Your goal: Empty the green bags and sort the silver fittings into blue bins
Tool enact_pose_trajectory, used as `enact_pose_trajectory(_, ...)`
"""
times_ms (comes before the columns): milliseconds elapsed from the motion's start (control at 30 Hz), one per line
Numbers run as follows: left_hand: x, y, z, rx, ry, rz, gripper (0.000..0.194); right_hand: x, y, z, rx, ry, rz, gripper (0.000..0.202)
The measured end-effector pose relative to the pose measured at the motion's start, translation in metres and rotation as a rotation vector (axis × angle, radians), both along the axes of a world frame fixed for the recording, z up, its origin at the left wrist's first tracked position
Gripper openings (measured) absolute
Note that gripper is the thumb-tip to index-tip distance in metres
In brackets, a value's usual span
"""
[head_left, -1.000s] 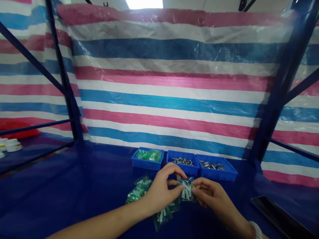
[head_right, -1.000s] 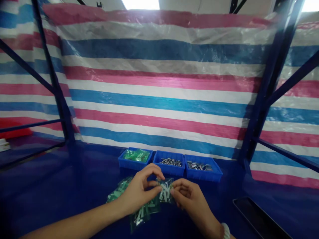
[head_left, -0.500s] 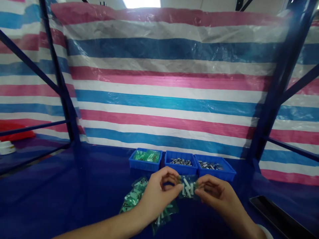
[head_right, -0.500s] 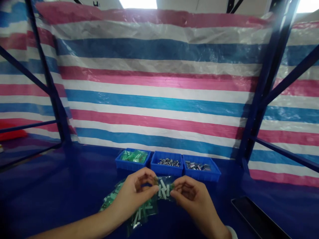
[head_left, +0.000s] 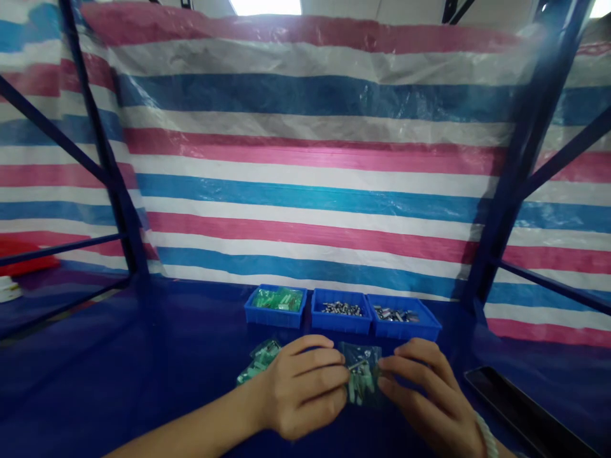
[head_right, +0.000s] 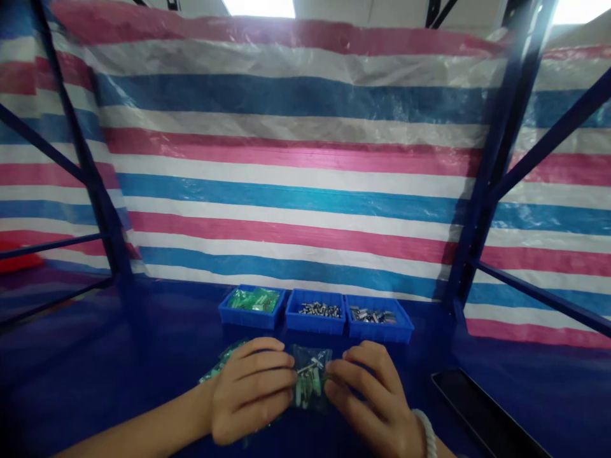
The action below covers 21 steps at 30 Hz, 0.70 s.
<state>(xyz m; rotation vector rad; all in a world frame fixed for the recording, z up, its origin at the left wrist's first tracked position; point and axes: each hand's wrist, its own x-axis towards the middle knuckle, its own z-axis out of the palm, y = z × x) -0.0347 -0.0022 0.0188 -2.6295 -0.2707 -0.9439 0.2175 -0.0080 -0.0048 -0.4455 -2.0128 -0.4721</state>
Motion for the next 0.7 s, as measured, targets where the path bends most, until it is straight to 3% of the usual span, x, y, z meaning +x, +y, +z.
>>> enact_pose_trajectory(67,0.008,-0.003,0.006,-0.278,-0.179,0.024,0.021,-0.010,0.003,0.001,-0.159,0.070,0.057,0.032)
enact_pose_trajectory(167,0.012,-0.006,0.006,-0.803,-0.531,0.146,0.008,-0.031,0.008,0.001,-0.546,0.222,0.115,0.026)
enact_pose_trajectory(267,-0.006,0.002,0.002,-1.191,-0.773,0.220,0.012,-0.049,0.012,-0.004,-0.909,0.315,0.195,0.030)
enact_pose_trajectory(367,-0.047,0.024,0.005,-1.192,-0.978,0.414,0.013,-0.057,0.014,-0.013,-1.039,0.343,0.249,0.025)
enact_pose_trajectory(500,-0.100,0.072,0.021,-1.082,-1.059,0.616,0.014,-0.054,0.012,-0.023,-1.080,0.331,0.224,0.021)
enact_pose_trajectory(600,-0.117,0.102,0.021,-1.056,-0.972,0.761,0.025,-0.049,0.009,-0.025,-1.113,0.320,0.205,0.020)
enact_pose_trajectory(700,-0.118,0.113,0.012,-0.985,-0.862,0.873,0.029,-0.045,0.008,-0.025,-1.121,0.322,0.190,0.020)
